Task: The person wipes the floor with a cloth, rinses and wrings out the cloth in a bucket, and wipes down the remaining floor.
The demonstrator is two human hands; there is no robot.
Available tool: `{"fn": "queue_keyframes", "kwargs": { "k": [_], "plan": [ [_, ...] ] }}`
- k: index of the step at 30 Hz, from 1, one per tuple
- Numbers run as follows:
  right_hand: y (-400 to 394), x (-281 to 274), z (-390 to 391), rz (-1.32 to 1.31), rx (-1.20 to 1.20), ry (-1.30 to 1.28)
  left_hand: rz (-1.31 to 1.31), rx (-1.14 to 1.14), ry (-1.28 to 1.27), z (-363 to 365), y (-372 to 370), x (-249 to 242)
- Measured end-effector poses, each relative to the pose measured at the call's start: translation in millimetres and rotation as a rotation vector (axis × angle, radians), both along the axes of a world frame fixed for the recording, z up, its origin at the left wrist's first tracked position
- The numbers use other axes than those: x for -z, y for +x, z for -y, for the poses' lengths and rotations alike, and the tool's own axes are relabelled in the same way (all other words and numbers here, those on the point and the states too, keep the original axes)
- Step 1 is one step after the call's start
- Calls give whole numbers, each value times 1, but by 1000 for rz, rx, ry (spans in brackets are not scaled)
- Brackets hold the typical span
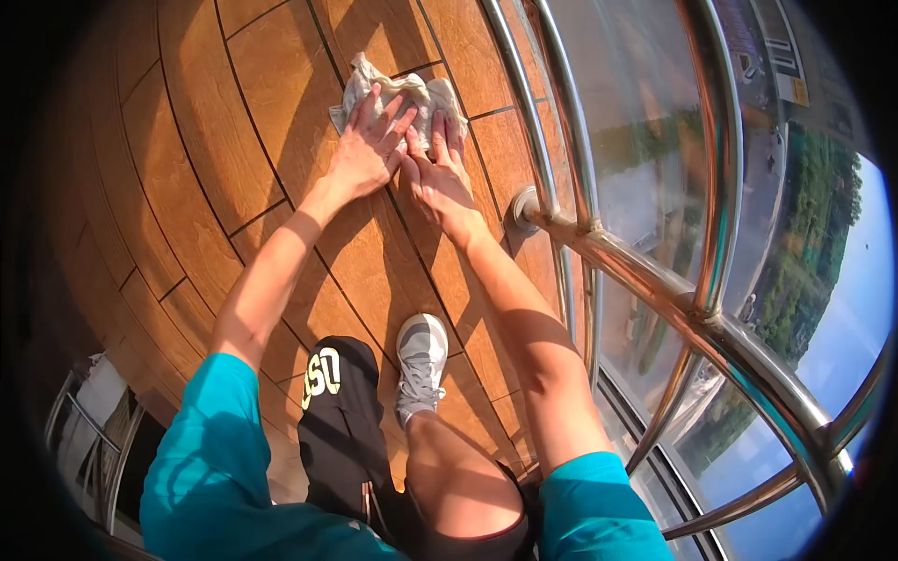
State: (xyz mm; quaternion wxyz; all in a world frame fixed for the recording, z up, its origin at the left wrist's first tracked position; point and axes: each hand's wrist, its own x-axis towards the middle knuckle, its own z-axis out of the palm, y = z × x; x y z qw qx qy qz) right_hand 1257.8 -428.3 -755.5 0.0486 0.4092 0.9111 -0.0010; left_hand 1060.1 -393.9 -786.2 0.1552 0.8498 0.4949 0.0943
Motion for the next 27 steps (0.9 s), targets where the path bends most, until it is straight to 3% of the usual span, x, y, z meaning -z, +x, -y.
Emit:
{"fn": "queue_keyframes", "kwargs": {
  "k": [2, 6, 10, 12, 16, 18, 19, 22, 24, 27],
  "plan": [
    [-29, -5, 63, -505, 319, -308, 8, -42, -79, 74, -21, -15],
    [-47, -18, 160, -482, 161, -459, -77, -43, -218, 204, -54, -18],
    [-52, -8, 142, -446, 108, -419, -39, 13, -212, 187, -79, -10],
    [-68, 1, 99, -480, 89, -391, 8, -80, -153, 153, -98, -2],
    [-145, 30, -10, -533, 22, -191, -104, -225, 37, 53, -170, 22],
    [-196, 37, -51, -524, 39, -173, -37, -237, 220, 15, -216, 48],
    [-218, 39, -62, -473, 22, -165, -104, -300, 162, 11, -228, 44],
    [-242, 50, -57, -421, -105, -138, -128, -441, 90, 45, -237, 35],
    [-233, 41, -15, -537, -140, -173, 9, -440, 222, 97, -231, 34],
    [-202, 19, 68, -622, -228, -340, 13, -489, 19, 190, -199, 6]
  ]
}}
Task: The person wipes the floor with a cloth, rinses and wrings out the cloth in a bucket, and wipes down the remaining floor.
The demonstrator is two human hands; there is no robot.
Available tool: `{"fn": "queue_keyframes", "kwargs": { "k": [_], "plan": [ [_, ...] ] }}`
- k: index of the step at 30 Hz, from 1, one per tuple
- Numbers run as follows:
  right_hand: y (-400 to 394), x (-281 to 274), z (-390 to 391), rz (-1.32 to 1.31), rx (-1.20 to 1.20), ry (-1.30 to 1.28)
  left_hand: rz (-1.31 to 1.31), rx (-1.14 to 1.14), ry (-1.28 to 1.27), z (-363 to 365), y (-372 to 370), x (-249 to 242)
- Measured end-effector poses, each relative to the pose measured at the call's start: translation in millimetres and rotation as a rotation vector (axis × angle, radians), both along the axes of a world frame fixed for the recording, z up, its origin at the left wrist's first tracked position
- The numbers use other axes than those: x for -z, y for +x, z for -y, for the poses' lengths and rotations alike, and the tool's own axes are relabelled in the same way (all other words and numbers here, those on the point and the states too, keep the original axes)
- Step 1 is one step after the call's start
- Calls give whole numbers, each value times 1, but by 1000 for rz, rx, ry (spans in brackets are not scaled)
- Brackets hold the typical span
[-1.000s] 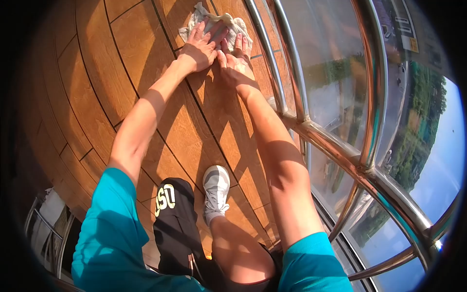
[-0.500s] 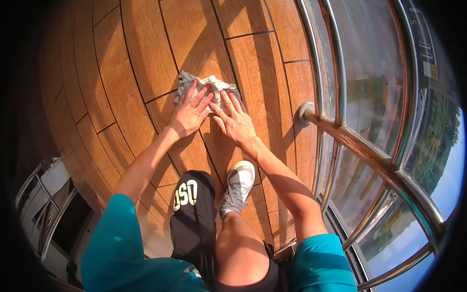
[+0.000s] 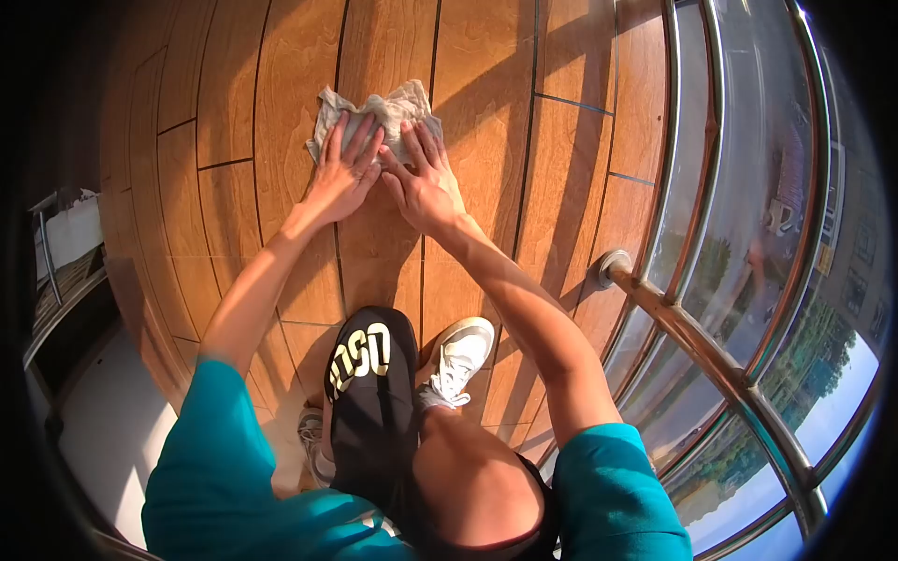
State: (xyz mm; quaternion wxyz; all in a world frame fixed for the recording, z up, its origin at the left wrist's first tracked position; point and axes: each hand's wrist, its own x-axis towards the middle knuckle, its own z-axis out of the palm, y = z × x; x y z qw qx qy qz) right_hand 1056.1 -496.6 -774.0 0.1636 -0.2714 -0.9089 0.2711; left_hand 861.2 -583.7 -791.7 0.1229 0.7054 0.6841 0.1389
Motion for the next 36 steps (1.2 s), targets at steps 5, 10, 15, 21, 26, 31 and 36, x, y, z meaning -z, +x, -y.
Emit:
{"fn": "queue_keyframes", "kwargs": {
  "k": [5, 10, 15, 21, 26, 31, 36],
  "plan": [
    [59, -25, 54, 159, -90, -100, -70, 83, -276, 55, 52, -22],
    [54, -18, 16, 196, -107, 7, -84, 117, -194, 22, 44, -13],
    [23, -4, -47, 167, 43, 42, -36, -1, -28, -54, 32, 9],
    [-25, -4, -40, 199, 167, 81, -10, 63, 138, -75, -13, 14],
    [-40, -25, 15, 252, -228, -36, 16, -29, -15, 37, -41, -2],
    [-90, -31, 87, 257, -185, -70, 55, -78, -97, 115, -78, -11],
    [-145, -29, 108, 120, -161, -56, 108, -147, -51, 142, -128, -8]
  ]
}}
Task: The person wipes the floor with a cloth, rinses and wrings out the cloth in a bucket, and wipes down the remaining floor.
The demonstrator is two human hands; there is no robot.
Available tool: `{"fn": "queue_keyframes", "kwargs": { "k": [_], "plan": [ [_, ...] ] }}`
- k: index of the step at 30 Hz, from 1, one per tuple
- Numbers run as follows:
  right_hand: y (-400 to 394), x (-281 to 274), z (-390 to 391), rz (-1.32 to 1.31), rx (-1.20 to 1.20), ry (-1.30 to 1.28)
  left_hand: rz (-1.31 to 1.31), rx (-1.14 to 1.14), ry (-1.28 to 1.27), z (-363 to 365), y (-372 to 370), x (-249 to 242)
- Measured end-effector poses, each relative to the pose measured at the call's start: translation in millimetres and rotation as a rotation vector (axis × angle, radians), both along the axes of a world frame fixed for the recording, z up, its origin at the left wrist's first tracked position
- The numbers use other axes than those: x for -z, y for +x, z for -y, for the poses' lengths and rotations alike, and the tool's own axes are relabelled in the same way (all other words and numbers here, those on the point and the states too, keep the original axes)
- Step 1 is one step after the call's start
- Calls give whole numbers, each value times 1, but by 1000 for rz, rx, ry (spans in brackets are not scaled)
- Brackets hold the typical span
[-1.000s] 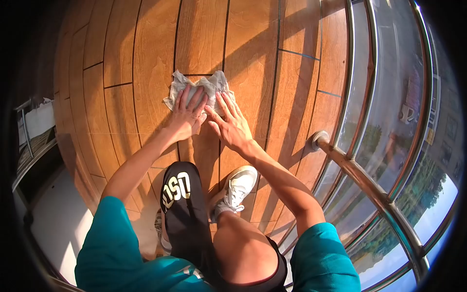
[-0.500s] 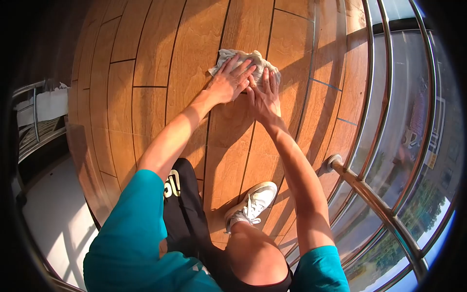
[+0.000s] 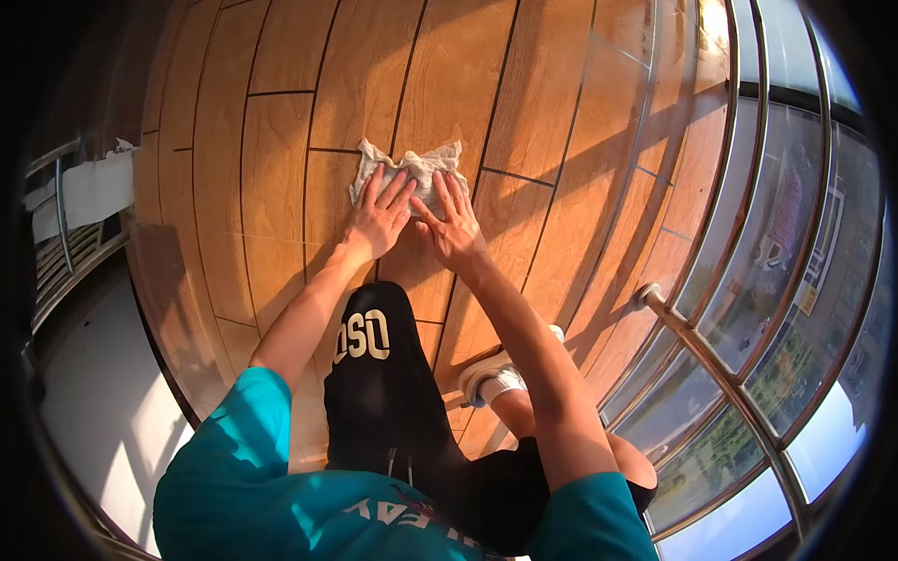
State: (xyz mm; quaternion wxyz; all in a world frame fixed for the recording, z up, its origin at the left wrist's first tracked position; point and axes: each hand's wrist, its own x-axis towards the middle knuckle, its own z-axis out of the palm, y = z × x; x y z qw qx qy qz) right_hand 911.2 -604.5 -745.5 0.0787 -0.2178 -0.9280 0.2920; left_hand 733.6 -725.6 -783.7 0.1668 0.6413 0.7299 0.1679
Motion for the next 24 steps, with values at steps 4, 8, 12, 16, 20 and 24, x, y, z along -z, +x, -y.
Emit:
{"fn": "queue_keyframes", "kwargs": {
  "k": [4, 8, 12, 16, 20, 24],
  "plan": [
    [-13, -3, 21, 139, 51, 60, 7, -37, -87, 7, -5, -6],
    [-34, 4, -14, 159, 110, 61, 0, 50, -23, -49, -42, -3],
    [-91, 28, -136, 85, 209, 187, -129, 120, 209, -189, -110, 38],
    [-141, 49, -250, 57, 272, 257, -218, 124, 152, -316, -163, 47],
    [-145, 57, -269, 43, 260, 285, -226, 81, 443, -336, -167, 82],
    [-114, 48, -201, 53, 254, 233, -200, 169, 436, -254, -134, 49]
  ]
}}
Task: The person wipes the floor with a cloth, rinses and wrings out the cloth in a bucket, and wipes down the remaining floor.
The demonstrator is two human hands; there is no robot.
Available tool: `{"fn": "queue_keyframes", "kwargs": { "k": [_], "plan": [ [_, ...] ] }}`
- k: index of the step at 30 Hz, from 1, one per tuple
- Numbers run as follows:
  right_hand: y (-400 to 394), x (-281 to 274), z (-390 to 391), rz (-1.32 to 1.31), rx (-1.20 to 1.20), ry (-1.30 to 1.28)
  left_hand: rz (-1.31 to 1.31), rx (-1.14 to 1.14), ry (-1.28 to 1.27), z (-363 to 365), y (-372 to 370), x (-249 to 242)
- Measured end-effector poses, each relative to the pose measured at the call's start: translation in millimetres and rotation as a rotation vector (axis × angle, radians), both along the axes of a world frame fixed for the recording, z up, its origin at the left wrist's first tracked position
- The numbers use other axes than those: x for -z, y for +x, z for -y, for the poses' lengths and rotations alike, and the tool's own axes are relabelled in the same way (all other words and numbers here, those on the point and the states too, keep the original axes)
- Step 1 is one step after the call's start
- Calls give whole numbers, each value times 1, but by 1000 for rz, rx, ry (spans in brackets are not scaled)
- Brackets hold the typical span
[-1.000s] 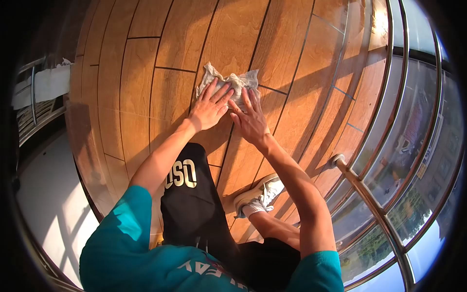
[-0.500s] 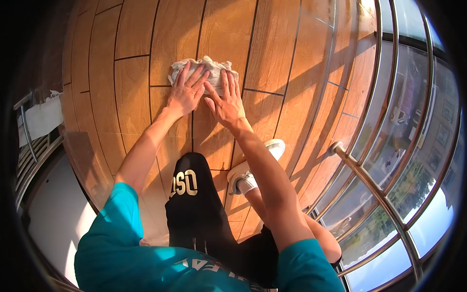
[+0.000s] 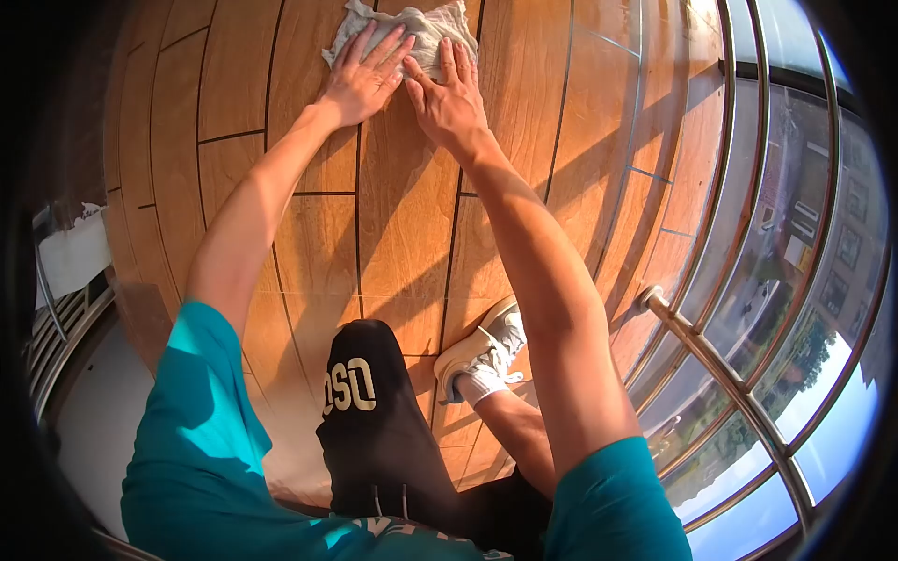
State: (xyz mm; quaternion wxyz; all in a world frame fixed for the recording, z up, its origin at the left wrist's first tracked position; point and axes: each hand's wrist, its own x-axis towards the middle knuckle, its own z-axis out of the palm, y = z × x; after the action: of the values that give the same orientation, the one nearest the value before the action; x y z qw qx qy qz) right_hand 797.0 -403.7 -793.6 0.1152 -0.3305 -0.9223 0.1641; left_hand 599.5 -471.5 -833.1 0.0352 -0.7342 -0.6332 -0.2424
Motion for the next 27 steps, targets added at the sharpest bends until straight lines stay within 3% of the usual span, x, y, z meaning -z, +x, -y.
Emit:
{"fn": "queue_keyframes", "kwargs": {
  "k": [5, 10, 12, 24, 27],
  "plan": [
    [70, -40, 156, 31, -111, -209, 76, 87, -495, 169, 52, -56],
    [56, -49, 228, -49, -145, -309, 57, 33, -528, 269, 56, -65],
    [46, -44, 236, -25, -203, -252, 120, -112, -503, 301, 61, -66],
    [40, -34, 229, -11, -373, -105, 117, -182, -491, 306, 67, -60],
    [29, -35, 220, -37, -426, -135, 10, -26, -590, 297, 25, -63]
  ]
}}
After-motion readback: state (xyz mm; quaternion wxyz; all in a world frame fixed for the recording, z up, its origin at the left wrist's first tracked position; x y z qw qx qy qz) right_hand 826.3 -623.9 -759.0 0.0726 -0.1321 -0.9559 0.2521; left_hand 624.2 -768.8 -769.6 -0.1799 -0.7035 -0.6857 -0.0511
